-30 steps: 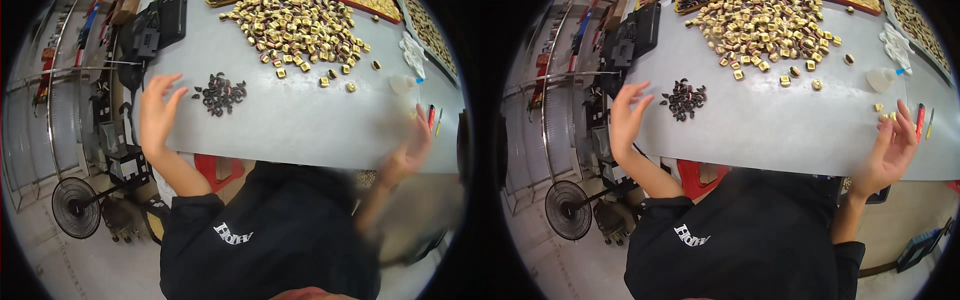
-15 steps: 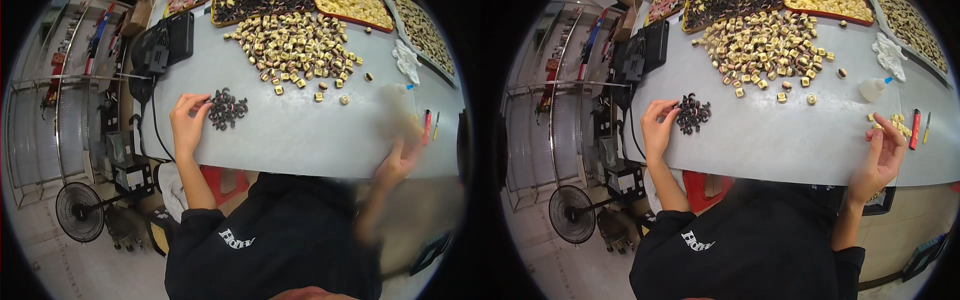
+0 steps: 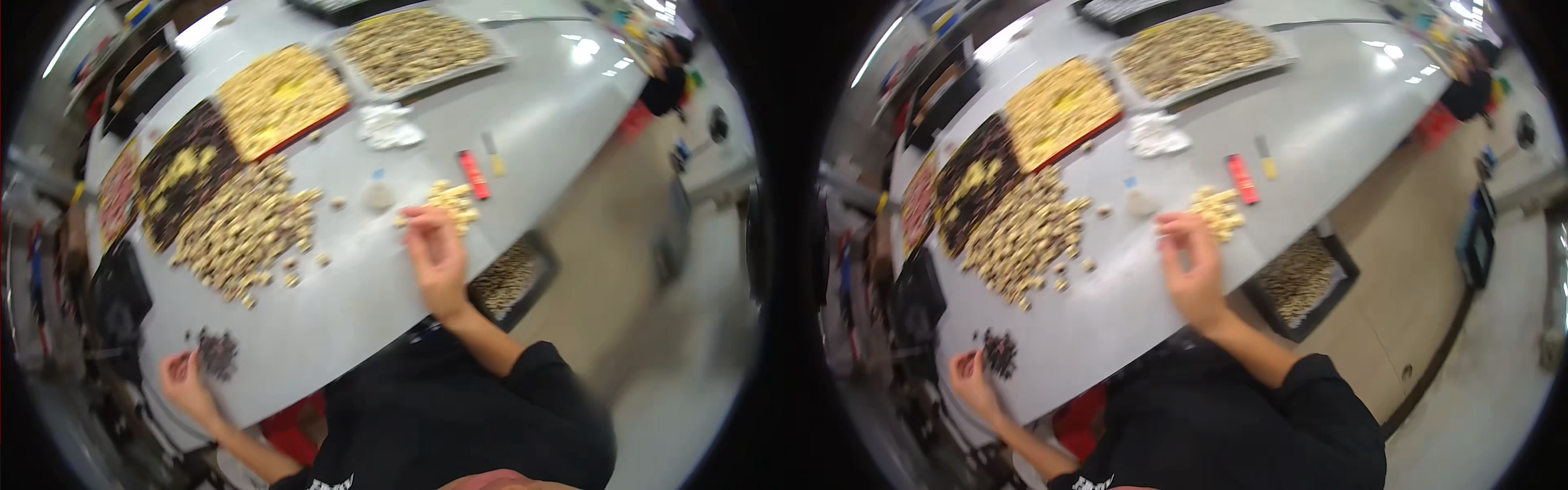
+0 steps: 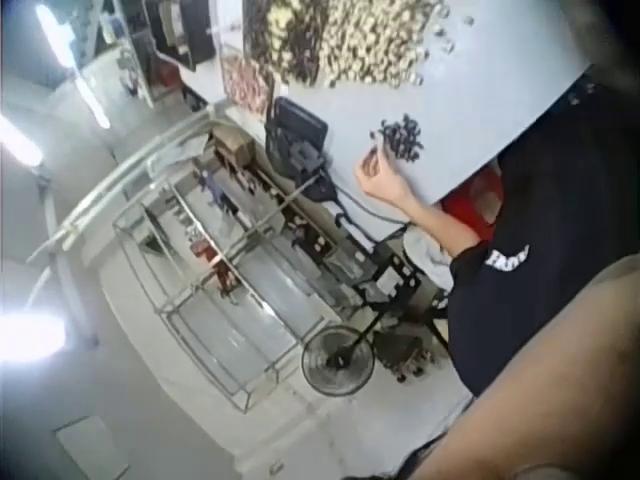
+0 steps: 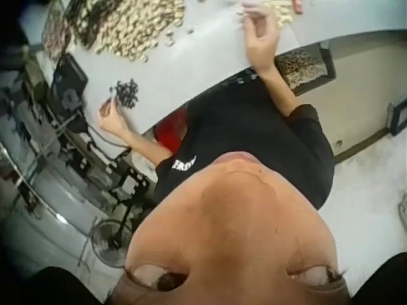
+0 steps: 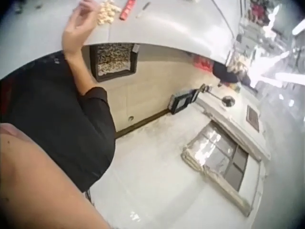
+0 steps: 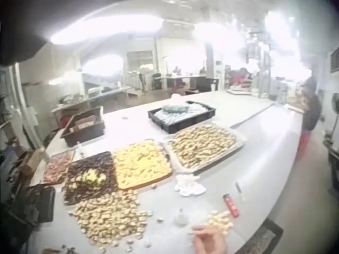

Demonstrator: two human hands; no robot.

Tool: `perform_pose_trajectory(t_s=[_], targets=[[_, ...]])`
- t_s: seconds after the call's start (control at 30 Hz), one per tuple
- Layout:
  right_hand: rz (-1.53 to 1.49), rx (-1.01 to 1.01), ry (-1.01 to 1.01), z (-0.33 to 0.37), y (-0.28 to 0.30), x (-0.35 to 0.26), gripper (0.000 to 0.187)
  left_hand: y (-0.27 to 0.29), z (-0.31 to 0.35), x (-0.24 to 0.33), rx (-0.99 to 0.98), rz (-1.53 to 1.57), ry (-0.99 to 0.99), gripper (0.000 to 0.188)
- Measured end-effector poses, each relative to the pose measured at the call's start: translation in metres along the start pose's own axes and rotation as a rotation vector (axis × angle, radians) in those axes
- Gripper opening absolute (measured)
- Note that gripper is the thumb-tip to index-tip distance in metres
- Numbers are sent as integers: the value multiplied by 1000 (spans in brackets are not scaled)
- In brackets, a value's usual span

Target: Apply glue to small black components and attach them into gold-colored toy parts at a workshop table.

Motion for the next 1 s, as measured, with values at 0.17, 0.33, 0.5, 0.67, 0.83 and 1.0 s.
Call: perform_pose_trajectory(t_s=[0.17,0.33,0.5,0.67,0.83,1.0], targets=[[50,3,66,1,0,-8,18,8,-1,3,-6,-4,-40,17],[129,36,148,0,3,-17,23,-9,7,20,-75,127,-80,17],[244,62,201,-6,-1,-19,30,-83,73,79,-675,313,-88,21],[334,32,261,-23,-5,-20,52,-132,119,115,-1004,318,-109,23],[432,-178,209,-39,-25,-11,55,-154,121,121,-913,462,-46,26],[466,-229,167,-45,-39,-2,38,-148,117,111,-872,576,-61,25]])
Point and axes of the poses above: each hand's wrist, its own z-axis away from the middle knuckle, its own y-axis out of the back of the hand, x = y × z, the point moved 5 cm from there along -z, towards the middle knuckle, and after that the axes turned 13 degrees about x, right-handed, at the moved point
